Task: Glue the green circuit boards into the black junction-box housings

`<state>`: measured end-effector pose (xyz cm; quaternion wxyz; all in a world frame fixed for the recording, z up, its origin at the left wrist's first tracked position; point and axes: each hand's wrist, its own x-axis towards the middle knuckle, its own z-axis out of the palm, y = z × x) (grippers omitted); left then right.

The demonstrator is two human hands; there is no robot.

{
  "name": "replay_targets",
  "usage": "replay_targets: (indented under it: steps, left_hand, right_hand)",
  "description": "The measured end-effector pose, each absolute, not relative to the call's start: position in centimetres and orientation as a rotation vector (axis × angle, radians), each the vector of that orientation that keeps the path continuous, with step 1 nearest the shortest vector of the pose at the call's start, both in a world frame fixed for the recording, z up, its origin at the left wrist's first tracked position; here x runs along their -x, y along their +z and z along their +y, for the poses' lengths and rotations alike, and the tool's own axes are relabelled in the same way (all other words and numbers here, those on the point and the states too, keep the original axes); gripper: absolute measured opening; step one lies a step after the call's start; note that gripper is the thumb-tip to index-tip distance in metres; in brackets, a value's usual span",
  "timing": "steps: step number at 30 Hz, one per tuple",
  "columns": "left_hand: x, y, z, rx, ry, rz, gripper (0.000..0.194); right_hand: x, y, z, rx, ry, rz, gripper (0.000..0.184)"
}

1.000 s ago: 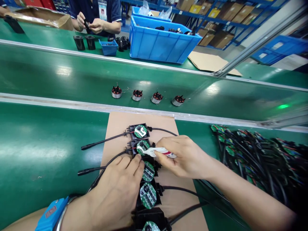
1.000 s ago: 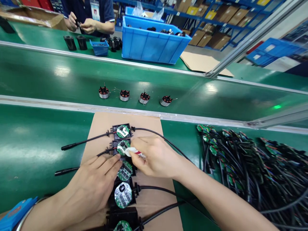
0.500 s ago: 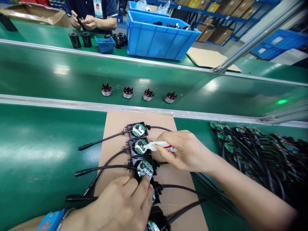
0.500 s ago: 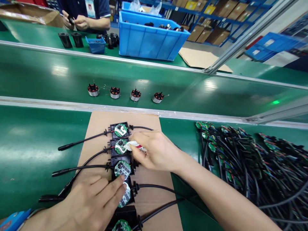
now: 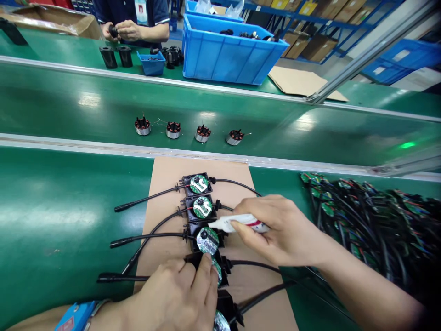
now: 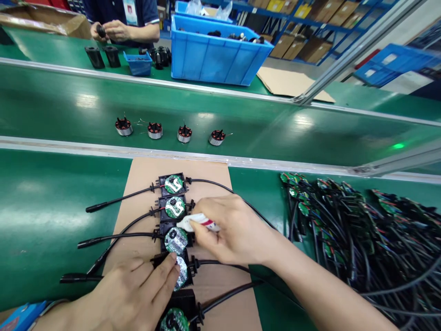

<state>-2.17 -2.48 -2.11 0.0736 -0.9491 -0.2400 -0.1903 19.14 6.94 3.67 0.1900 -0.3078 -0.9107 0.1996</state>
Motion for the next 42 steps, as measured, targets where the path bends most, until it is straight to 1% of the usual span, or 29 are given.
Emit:
replay_targets:
  steps: [3,6,10,20,26,32,38,42]
  left_hand:
    - [2.2,-1.9,-2.6,2.856,-0.51,-0.715,0.033]
    - [2.3,-1.9,-2.6,2.875,-0.475,-0.726,0.034]
    - [2.3,-1.8,-2.7,2.889,-0.481,-0.732,0.035]
    - [2.4,-1.9,-2.9,2.922,-0.442,-0.75,0.037]
    - [2.4,-1.5,-2.9,2.949,-0.407,-0.779,0.036]
    - [2.3,-1.6,-2.9,2.938,-0.472,-0.774,0.037]
    - [2.6,-0.7,-2.7,2.973,-0.289,-0.778,0.036]
    - [2.5,-0.3,-2.9,2.964,-0.292,-0.728,0.037]
  right_hand:
    - [-18.4,3.7,5.9,0.779,0.746,-2.562,0.013]
    - [-17.6,3.3,5.5,0.716,0.812,-2.558,0.013]
    - [-17.4,2.9,5.6,0.697,0.788,-2.604,0.014]
    - [-19.0,3.9,4.5,0.805,0.833,-2.712,0.014]
    - [-19.4,4.1,5.0,0.803,0.823,-2.684,0.015]
    - [-18.9,3.7,5.6,0.776,0.763,-2.644,0.016]
    - [-19.1,3.0,5.9,0.788,0.721,-2.646,0.017]
    - [-19.9,3.7,5.2,0.821,0.708,-2.57,0.015]
